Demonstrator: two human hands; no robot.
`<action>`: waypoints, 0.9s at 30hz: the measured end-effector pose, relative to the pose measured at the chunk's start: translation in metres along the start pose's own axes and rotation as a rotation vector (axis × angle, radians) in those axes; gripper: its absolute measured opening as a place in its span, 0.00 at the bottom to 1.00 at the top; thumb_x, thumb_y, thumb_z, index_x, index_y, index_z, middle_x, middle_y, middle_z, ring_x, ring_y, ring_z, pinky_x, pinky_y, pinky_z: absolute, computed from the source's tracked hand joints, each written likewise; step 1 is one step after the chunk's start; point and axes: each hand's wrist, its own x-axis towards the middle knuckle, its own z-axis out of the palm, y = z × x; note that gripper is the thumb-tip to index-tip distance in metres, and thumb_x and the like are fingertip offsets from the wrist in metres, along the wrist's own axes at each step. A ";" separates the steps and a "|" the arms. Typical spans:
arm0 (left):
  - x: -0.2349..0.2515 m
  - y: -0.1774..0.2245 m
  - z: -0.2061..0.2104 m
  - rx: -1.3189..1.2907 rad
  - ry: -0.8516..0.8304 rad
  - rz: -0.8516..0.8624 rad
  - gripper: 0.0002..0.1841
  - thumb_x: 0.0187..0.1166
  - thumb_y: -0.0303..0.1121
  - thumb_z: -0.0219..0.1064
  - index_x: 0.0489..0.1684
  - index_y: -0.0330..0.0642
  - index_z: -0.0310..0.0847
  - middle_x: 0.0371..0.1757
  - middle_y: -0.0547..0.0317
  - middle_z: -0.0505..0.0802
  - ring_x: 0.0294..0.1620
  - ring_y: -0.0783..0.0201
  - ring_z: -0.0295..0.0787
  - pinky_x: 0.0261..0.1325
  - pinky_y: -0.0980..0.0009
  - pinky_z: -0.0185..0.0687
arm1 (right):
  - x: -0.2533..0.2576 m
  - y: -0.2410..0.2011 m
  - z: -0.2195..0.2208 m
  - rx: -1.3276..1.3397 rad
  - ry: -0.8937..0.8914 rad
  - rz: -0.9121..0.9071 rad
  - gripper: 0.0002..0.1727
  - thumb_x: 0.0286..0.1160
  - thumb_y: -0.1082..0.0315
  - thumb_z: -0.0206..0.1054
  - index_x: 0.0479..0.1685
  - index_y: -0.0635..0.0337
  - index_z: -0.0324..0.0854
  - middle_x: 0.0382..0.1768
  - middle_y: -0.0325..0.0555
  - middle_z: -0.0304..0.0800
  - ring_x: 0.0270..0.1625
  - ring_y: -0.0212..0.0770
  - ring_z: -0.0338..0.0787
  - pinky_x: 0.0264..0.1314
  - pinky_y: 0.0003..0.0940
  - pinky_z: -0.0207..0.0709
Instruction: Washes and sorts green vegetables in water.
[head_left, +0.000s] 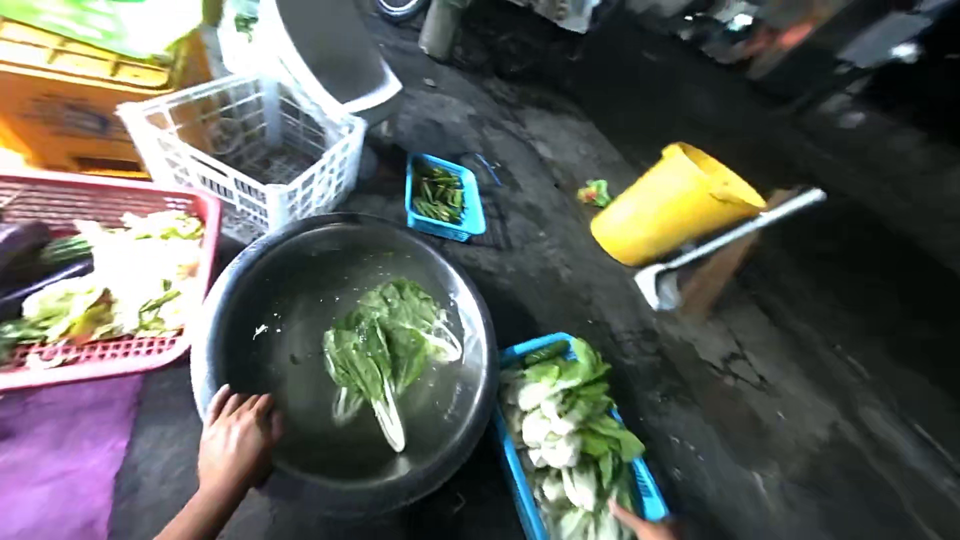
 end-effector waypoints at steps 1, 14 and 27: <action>0.001 0.002 0.000 0.019 -0.025 -0.009 0.20 0.80 0.35 0.52 0.35 0.33 0.92 0.42 0.41 0.97 0.58 0.37 0.92 0.89 0.42 0.56 | 0.002 -0.022 -0.006 0.006 0.138 -0.218 0.57 0.72 0.61 0.78 0.92 0.76 0.40 0.85 0.85 0.52 0.87 0.77 0.58 0.87 0.70 0.54; 0.057 0.132 0.014 0.071 -1.256 -0.027 0.37 0.87 0.62 0.54 0.71 0.33 0.79 0.75 0.32 0.83 0.77 0.32 0.77 0.71 0.29 0.70 | -0.018 -0.292 0.237 -0.648 -0.431 -0.647 0.63 0.66 0.65 0.80 0.96 0.63 0.31 0.90 0.69 0.54 0.90 0.65 0.62 0.90 0.58 0.58; 0.098 0.058 0.072 -0.237 -0.802 -0.373 0.31 0.86 0.37 0.63 0.84 0.29 0.64 0.84 0.33 0.73 0.86 0.40 0.68 0.86 0.47 0.64 | -0.077 -0.256 0.281 -0.901 -0.403 -0.464 0.41 0.75 0.63 0.71 0.89 0.64 0.60 0.84 0.63 0.70 0.84 0.62 0.72 0.83 0.64 0.65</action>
